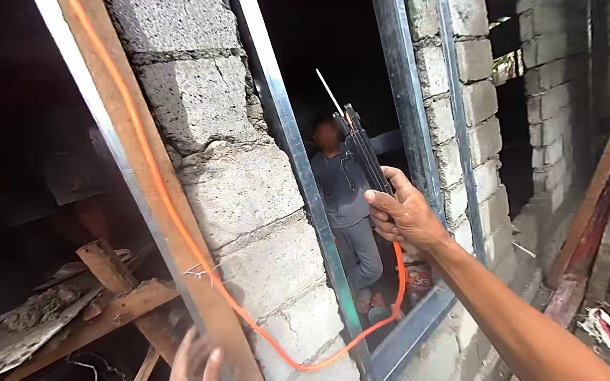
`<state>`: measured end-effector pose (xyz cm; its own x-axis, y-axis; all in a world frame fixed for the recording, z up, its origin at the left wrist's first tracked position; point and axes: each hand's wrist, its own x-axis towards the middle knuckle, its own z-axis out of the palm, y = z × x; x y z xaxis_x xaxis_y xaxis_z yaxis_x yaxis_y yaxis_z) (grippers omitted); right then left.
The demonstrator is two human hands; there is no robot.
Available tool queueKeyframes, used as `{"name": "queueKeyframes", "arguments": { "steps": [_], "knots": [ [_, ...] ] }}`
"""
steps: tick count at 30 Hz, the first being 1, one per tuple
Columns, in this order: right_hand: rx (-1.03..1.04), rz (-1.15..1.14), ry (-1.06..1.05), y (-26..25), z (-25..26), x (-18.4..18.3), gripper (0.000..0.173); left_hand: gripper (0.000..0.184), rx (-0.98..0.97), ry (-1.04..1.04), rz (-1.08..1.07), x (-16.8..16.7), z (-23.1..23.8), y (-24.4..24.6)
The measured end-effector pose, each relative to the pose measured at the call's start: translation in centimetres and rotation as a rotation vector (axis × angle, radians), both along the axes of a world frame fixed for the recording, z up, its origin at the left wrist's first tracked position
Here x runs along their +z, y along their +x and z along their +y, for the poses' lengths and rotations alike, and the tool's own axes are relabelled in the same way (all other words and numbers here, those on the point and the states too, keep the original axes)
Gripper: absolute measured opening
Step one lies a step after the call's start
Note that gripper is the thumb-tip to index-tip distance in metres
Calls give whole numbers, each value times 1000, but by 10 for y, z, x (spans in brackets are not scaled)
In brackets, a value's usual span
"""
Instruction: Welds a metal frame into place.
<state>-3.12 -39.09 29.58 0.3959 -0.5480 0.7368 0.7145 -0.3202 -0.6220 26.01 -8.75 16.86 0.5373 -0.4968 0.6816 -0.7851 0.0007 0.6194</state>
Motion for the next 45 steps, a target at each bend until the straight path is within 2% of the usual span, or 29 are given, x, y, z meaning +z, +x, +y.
{"name": "queueKeyframes", "arguments": {
  "steps": [2,5,7,10,14,18,20,22,27,36,45],
  "knots": [
    [-173,-14,-98,5,12,29,40,80,91,-43,-115,40,-15,24],
    [-699,-35,-377,16,19,86,39,102,251,-149,-262,84,-57,54],
    [-1005,-48,-553,25,23,128,42,114,336,-187,-280,98,-84,66],
    [-1160,-17,-567,42,21,196,44,118,399,-225,-207,99,-104,67],
    [-1188,99,-434,50,8,257,45,112,432,-144,-171,99,-92,71],
    [-1151,161,-471,52,-7,292,45,115,406,-246,-268,136,-87,76],
    [-1151,163,-497,54,-11,301,44,113,393,-262,-228,153,-100,77],
    [-1155,157,-520,56,-13,309,43,104,452,-240,-189,156,-114,76],
    [-1165,186,-553,63,-21,327,43,93,608,-206,-269,147,-123,84],
    [-1172,208,-569,87,-35,344,51,90,668,-196,-326,144,-125,85],
    [-1180,207,-572,94,-41,346,50,90,666,-180,-313,145,-125,85]
  ]
}}
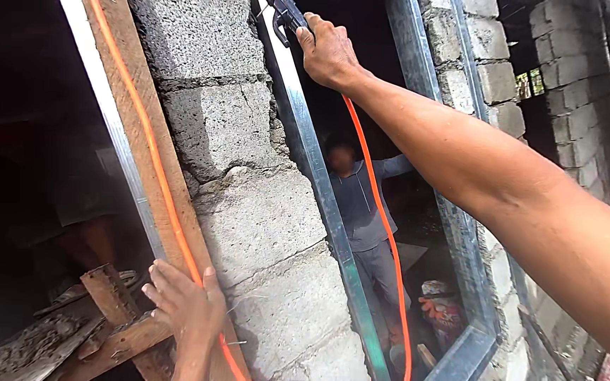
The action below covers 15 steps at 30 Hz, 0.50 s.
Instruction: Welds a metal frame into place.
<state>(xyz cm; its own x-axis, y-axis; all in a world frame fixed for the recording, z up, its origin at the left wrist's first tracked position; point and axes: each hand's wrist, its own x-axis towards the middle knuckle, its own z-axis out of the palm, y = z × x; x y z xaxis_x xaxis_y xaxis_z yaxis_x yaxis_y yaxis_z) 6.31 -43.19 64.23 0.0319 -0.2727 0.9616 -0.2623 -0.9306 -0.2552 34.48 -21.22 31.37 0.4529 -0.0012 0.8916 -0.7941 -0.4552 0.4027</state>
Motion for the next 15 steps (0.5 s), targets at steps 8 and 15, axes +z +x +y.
{"name": "queueKeyframes", "arguments": {
  "steps": [8,15],
  "knots": [
    [-28,21,0,2,2,7,49,92,-5,-5,-7,-2,0,3],
    [-27,12,0,2,5,8,47,90,-18,-8,0,-1,2,-1]
  ]
}}
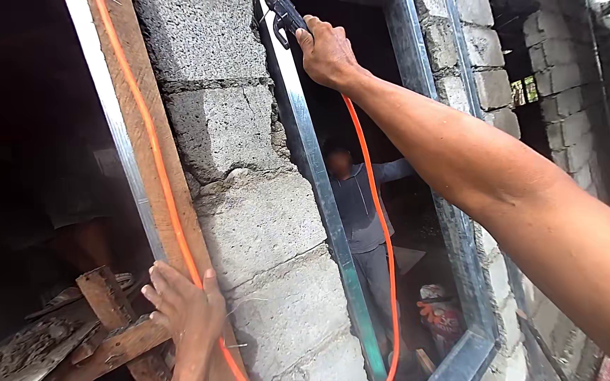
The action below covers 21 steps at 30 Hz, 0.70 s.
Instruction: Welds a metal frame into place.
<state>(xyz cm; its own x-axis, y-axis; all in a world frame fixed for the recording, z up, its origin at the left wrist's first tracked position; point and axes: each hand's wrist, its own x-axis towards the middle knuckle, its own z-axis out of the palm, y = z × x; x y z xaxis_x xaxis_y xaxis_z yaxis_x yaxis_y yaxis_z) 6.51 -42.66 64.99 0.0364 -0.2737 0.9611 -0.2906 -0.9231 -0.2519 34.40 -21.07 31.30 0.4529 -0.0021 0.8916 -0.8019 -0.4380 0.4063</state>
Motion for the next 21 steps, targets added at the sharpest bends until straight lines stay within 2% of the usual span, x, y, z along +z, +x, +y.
{"name": "queueKeyframes", "arguments": {
  "steps": [21],
  "knots": [
    [-43,-6,-10,-6,8,7,45,90,5,0,0,0,-2,1]
  ]
}}
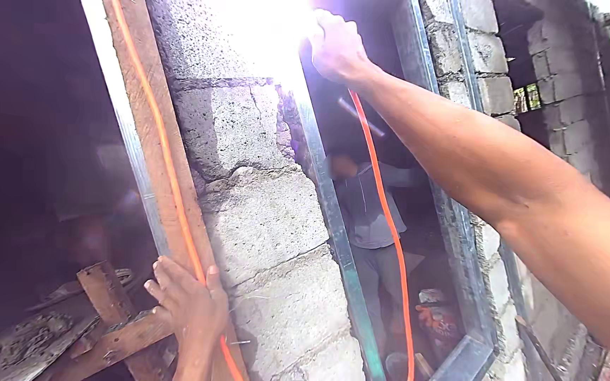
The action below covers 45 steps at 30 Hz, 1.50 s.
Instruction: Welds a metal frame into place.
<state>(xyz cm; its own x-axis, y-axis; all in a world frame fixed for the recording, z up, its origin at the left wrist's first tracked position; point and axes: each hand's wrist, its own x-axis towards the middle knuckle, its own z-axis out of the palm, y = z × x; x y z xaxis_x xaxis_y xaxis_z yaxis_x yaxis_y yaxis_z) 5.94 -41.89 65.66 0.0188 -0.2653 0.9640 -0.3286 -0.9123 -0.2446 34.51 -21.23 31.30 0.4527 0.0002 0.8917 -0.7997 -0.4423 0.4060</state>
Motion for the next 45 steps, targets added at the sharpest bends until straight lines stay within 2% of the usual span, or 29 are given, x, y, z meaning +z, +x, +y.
{"name": "queueKeyframes", "arguments": {
  "steps": [45],
  "knots": [
    [57,24,14,3,-9,-5,44,90,-2,-8,5,0,-1,0]
  ]
}}
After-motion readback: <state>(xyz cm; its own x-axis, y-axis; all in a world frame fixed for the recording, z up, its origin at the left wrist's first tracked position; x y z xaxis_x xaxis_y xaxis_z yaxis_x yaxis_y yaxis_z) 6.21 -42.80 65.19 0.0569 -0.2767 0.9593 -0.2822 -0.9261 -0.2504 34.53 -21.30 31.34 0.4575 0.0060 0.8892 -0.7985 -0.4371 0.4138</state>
